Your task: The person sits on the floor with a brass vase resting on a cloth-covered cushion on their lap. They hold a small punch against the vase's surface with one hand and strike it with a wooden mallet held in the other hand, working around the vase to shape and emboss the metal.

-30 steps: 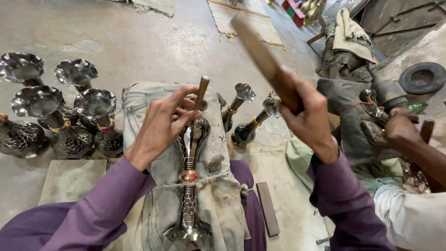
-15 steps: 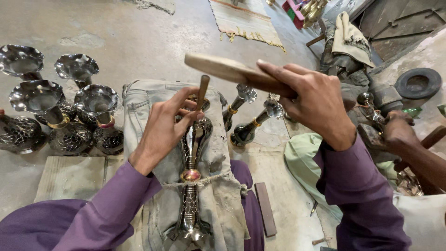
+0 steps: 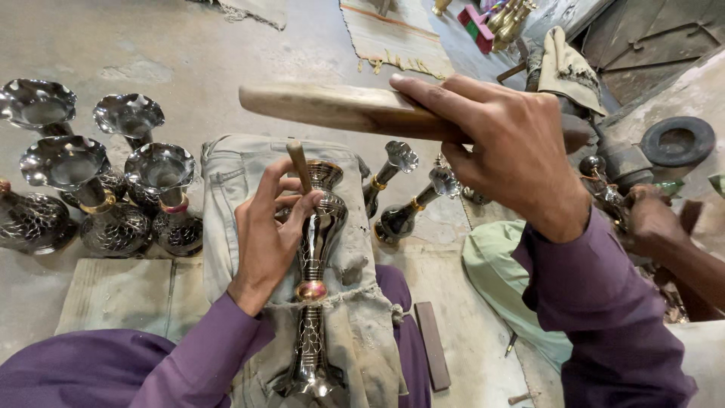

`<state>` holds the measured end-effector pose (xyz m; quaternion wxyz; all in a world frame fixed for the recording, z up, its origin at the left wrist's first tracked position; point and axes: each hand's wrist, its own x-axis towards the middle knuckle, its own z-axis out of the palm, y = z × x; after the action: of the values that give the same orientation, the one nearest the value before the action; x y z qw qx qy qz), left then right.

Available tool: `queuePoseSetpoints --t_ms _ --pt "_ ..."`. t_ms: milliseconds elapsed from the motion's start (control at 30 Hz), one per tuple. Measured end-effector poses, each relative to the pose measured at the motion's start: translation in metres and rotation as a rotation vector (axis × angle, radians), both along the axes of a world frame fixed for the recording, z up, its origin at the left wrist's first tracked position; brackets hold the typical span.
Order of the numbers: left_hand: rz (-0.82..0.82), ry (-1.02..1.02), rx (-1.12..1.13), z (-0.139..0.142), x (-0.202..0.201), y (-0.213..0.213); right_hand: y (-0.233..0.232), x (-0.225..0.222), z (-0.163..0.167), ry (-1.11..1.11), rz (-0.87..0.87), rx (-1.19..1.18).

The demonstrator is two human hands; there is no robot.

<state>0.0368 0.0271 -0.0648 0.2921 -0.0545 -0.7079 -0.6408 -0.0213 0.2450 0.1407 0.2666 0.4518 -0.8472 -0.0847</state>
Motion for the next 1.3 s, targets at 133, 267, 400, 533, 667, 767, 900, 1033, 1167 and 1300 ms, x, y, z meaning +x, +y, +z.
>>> queuePoseSetpoints --t_ms 133,267,400,533,667,767,900,1033,1167,1300 --pt "0.005 0.011 0.041 -0.002 -0.001 0.0 -0.006 0.006 0.007 -0.119 0.2 -0.124" --pt "0.017 0.025 0.041 -0.006 0.001 -0.001 -0.011 0.01 0.01 0.042 -0.008 0.11" --pt "0.028 0.035 0.042 -0.009 0.0 -0.005 -0.013 0.013 0.012 -0.069 -0.077 0.113" --pt "0.029 0.008 0.085 -0.01 -0.004 -0.007 -0.015 0.018 0.013 0.157 -0.04 0.173" --pt "-0.011 -0.023 0.22 -0.01 -0.007 -0.006 -0.023 0.015 0.015 0.185 -0.009 0.164" --pt "-0.029 -0.022 0.23 -0.01 -0.009 -0.006 -0.031 0.005 0.018 0.125 0.007 0.134" --pt "-0.022 -0.016 0.227 -0.011 -0.012 -0.002 -0.038 -0.003 0.022 0.001 -0.012 0.142" --pt "-0.011 -0.036 0.206 -0.01 -0.012 0.001 -0.046 -0.005 0.022 0.158 0.023 0.17" --pt "-0.027 -0.017 0.16 -0.009 -0.012 0.0 -0.044 -0.002 0.025 0.062 0.123 0.051" --pt "-0.049 0.02 0.115 -0.009 -0.012 -0.004 -0.029 0.002 0.022 0.046 -0.029 0.1"
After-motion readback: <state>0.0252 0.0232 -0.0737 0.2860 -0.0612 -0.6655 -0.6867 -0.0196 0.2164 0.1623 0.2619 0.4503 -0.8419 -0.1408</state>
